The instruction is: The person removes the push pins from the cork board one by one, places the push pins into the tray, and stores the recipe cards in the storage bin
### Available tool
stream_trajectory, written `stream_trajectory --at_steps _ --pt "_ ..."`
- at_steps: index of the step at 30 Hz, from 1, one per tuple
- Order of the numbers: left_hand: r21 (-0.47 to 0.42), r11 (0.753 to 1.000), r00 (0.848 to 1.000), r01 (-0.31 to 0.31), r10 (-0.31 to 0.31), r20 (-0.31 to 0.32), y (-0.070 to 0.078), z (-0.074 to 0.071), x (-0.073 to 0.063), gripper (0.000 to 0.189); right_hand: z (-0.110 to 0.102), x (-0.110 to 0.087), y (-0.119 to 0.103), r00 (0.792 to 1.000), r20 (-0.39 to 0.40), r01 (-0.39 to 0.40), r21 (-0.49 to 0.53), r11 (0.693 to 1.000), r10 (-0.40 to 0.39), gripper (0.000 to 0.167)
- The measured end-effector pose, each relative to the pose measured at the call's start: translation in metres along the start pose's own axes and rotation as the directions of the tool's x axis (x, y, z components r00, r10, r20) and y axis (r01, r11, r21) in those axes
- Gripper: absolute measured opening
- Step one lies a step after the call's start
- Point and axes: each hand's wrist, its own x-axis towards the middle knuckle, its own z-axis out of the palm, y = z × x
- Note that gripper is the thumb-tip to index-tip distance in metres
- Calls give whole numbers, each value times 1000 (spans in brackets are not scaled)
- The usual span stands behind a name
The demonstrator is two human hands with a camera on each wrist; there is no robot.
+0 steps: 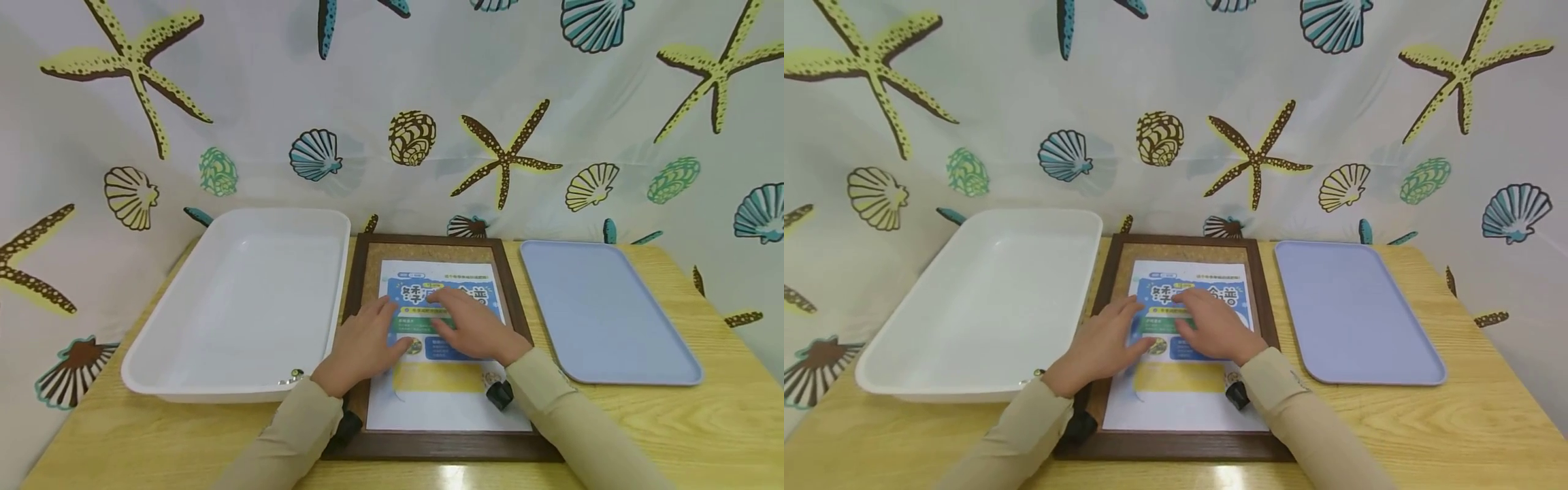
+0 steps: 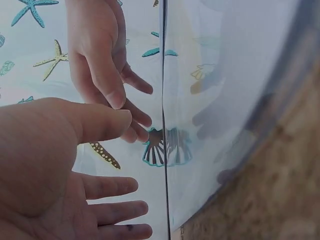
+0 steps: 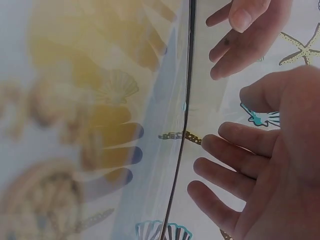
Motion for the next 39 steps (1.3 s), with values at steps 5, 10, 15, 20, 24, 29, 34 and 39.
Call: stream_trajectory --at_steps 5,10,15,20,24,29,34,39 --pt "-26 999 999 19 -18 31 0 2 3 64 3 11 -2 1000 3 -28 -7 1000 28 39" --pt "-50 998 998 29 -26 62 -2 6 2 65 8 26 -7 999 30 -46 17 999 45 38" --pt "-59 998 999 13 -10 50 -3 10 2 62 13 38 -10 997 65 -44 12 999 43 39" --pt "-87 996 997 -2 9 74 -1 15 9 60 15 48 -4 999 50 -19 -18 1000 20 38" --pt "-101 995 995 16 -6 104 2 17 14 62 15 54 -1 998 57 -24 -33 999 25 39" --pt "-111 992 993 51 -39 112 3 20 17 66 17 61 2 996 81 -38 -21 999 39 38" --pt "-98 993 990 66 -53 132 4 21 19 67 20 69 10 993 100 -61 20 998 58 38" --pt "-104 990 988 93 -78 135 4 23 21 68 22 77 16 994 81 -74 79 994 68 36"
